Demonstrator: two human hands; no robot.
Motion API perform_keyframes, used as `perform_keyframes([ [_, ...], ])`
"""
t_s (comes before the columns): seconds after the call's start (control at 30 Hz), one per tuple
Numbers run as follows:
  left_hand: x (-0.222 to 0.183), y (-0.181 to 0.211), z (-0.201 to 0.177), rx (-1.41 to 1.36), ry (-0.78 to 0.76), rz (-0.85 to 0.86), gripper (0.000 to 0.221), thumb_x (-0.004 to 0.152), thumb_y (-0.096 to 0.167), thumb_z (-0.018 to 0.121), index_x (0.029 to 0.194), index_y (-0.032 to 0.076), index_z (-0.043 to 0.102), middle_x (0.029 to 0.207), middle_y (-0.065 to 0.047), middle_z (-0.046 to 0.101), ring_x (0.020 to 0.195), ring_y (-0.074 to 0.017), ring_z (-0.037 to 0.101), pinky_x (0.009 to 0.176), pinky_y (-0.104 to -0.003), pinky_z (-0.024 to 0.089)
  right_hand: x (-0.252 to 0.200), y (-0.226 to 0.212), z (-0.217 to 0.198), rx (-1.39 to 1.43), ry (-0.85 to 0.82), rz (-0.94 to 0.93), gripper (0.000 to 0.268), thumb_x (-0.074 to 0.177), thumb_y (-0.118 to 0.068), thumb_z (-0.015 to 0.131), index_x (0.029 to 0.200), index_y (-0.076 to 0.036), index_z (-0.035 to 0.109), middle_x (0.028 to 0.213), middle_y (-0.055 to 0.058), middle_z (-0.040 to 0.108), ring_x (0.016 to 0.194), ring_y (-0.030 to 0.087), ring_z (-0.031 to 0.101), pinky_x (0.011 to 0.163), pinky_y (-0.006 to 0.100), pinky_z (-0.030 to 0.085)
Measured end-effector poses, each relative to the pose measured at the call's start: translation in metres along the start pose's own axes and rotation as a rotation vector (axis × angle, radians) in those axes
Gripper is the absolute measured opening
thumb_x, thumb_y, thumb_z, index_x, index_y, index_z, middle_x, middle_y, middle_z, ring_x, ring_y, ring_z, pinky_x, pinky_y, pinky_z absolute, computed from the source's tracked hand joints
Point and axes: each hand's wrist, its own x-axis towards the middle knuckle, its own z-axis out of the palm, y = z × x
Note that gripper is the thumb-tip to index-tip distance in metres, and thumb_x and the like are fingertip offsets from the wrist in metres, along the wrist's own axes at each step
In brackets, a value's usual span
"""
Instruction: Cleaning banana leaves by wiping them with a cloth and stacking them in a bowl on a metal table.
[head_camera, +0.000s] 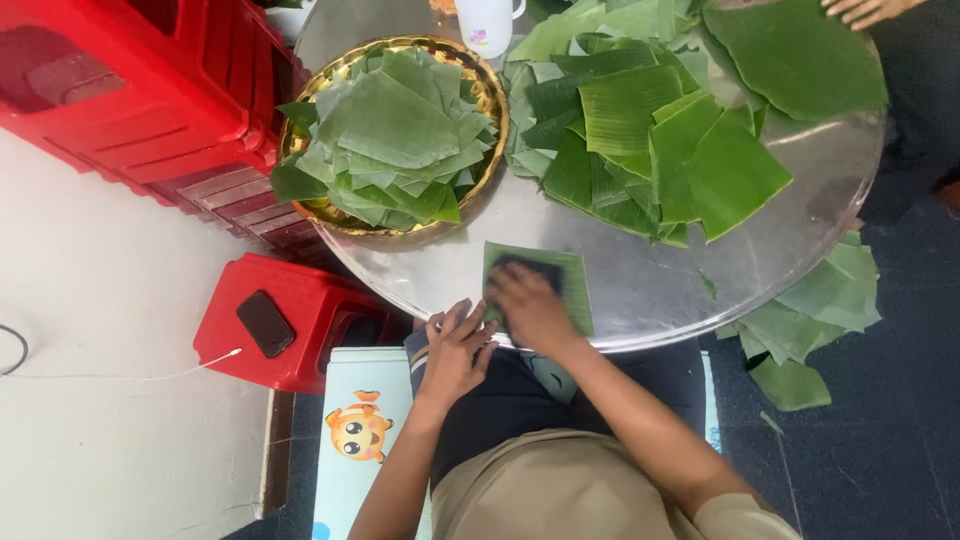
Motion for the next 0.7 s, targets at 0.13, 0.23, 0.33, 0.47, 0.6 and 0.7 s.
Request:
perform_keyframes([
  [0.13, 0.000, -0.002, 0.007, 0.088, 0.017, 0.012, 0.017, 0.087, 0.030, 0.075, 0.101, 0.021, 0.080, 0.118, -0.003, 0.074, 0.132, -0.0285, 0.054, 0.103, -0.055, 0.032, -0.008, 0.001, -0.007, 0.247, 0.046, -0.100, 0.046, 0.089, -0.009, 0.061, 0.134, -0.018, 0.066, 0.151, 0.007, 0.056, 0.141, 0.039, 0.046, 0.107, 0.054, 0.041],
  [0.23, 0.002, 0.004, 0.007, 0.101, 0.040, 0.013, 0.018, 0.091, 0.032, 0.073, 0.102, 0.020, 0.080, 0.115, -0.003, 0.074, 0.130, -0.0277, 0.054, 0.102, -0.054, 0.033, -0.020, 0.009, -0.021, 0.339, 0.047, -0.130, 0.041, 0.093, -0.010, 0.063, 0.133, -0.017, 0.067, 0.152, 0.006, 0.056, 0.141, 0.039, 0.047, 0.107, 0.055, 0.041],
  [0.33, 0.003, 0.005, 0.006, 0.124, 0.039, 0.008, 0.019, 0.091, 0.033, 0.072, 0.101, 0.020, 0.080, 0.120, -0.003, 0.074, 0.128, -0.0282, 0.055, 0.100, -0.054, 0.035, -0.037, 0.022, -0.033, 0.381, 0.013, -0.141, 0.041, 0.093, -0.008, 0.062, 0.130, -0.022, 0.068, 0.151, 0.001, 0.057, 0.140, 0.037, 0.048, 0.106, 0.056, 0.042],
  [0.47, 0.003, 0.003, 0.009, 0.127, 0.025, 0.007, 0.021, 0.093, 0.034, 0.069, 0.103, 0.020, 0.080, 0.122, -0.004, 0.073, 0.128, -0.0289, 0.055, 0.100, -0.053, 0.036, -0.061, 0.047, -0.052, 0.511, 0.022, -0.130, 0.030, 0.094, -0.006, 0.062, 0.120, -0.018, 0.073, 0.130, 0.003, 0.070, 0.127, 0.035, 0.059, 0.099, 0.051, 0.047],
  [0.6, 0.003, 0.005, 0.003, 0.081, -0.016, -0.018, 0.021, 0.094, 0.033, 0.069, 0.105, 0.020, 0.080, 0.125, -0.005, 0.073, 0.129, -0.0281, 0.055, 0.101, -0.053, 0.036, -0.073, 0.088, -0.059, 0.605, -0.053, 0.200, 0.022, 0.097, -0.008, 0.060, 0.109, -0.008, 0.078, 0.102, 0.015, 0.079, 0.094, 0.038, 0.074, 0.085, 0.050, 0.056],
  [0.7, 0.001, 0.004, 0.001, 0.064, -0.021, -0.017, 0.021, 0.095, 0.031, 0.068, 0.108, 0.020, 0.080, 0.131, -0.004, 0.070, 0.131, -0.0274, 0.053, 0.102, -0.052, 0.036, -0.052, 0.082, -0.048, 0.453, 0.155, 0.169, 0.022, 0.095, -0.011, 0.063, 0.111, -0.016, 0.078, 0.101, 0.006, 0.078, 0.095, 0.031, 0.074, 0.085, 0.043, 0.057],
])
